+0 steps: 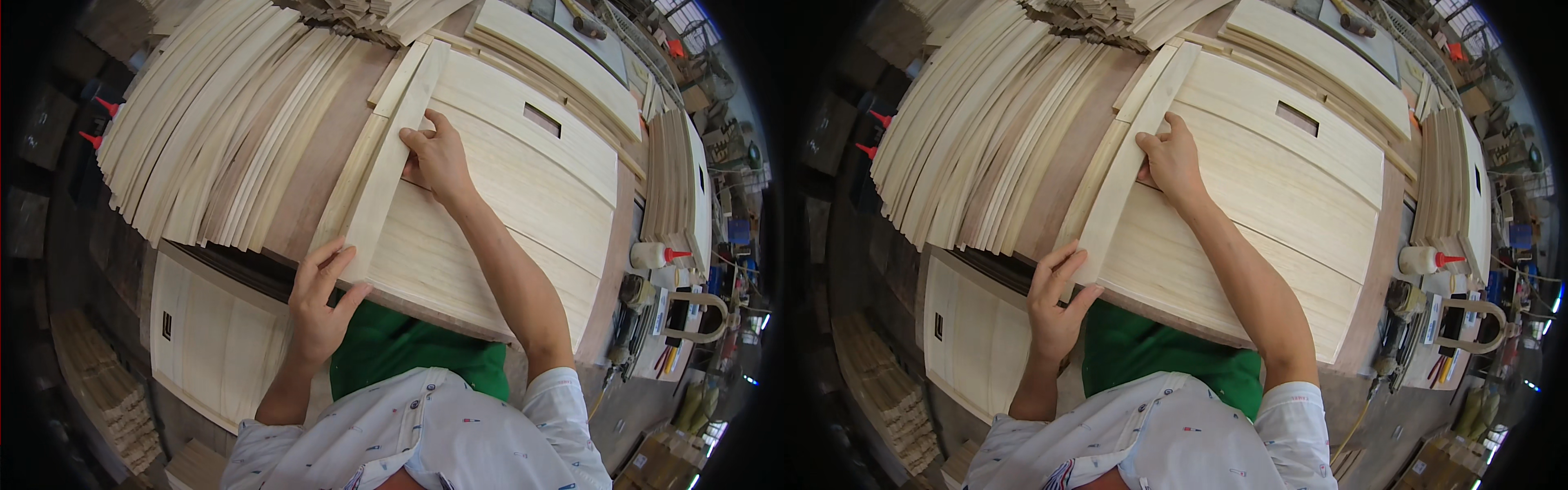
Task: Assembling wooden boards by applying glue and using a pneumatic nail gun.
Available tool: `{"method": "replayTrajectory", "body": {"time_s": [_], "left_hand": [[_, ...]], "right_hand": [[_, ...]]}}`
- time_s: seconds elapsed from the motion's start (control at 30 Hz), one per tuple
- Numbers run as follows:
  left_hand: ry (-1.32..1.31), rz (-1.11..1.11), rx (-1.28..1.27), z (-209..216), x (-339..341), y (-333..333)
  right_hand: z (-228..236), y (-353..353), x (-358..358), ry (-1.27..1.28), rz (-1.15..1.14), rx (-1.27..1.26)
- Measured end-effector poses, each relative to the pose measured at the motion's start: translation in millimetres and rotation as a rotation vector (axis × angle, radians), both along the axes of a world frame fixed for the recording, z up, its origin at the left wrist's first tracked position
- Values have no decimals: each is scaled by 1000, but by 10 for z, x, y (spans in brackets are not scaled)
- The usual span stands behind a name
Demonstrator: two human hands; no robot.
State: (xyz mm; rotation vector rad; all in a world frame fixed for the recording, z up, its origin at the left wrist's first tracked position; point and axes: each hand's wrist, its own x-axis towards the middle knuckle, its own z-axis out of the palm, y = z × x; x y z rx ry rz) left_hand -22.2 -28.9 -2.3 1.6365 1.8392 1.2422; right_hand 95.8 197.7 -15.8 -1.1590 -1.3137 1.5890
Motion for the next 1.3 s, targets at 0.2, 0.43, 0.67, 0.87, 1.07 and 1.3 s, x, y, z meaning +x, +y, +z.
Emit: {"method": "replayTrajectory", "body": {"time_s": [0.2, 0.43, 0.67, 0.87, 1.07, 1.3], "left_hand": [[26, 14, 8, -20, -61, -8], [181, 0, -33, 13, -104, 43], [246, -4, -27, -169, -200, 69], [319, 14, -81, -239, -199, 42], [409, -85, -139, -185, -249, 86], [479, -107, -187, -95, -190, 108]], "right_hand": [[4, 65, -19, -87, 65, 41], [311, -125, 413, -365, 156, 167], [616, -843, 1648, -419, 74, 92], [308, -1069, 2886, -607, -453, 285], [-189, -1014, 4140, -840, -679, 299], [-275, -972, 3802, -512, -711, 182]]}}
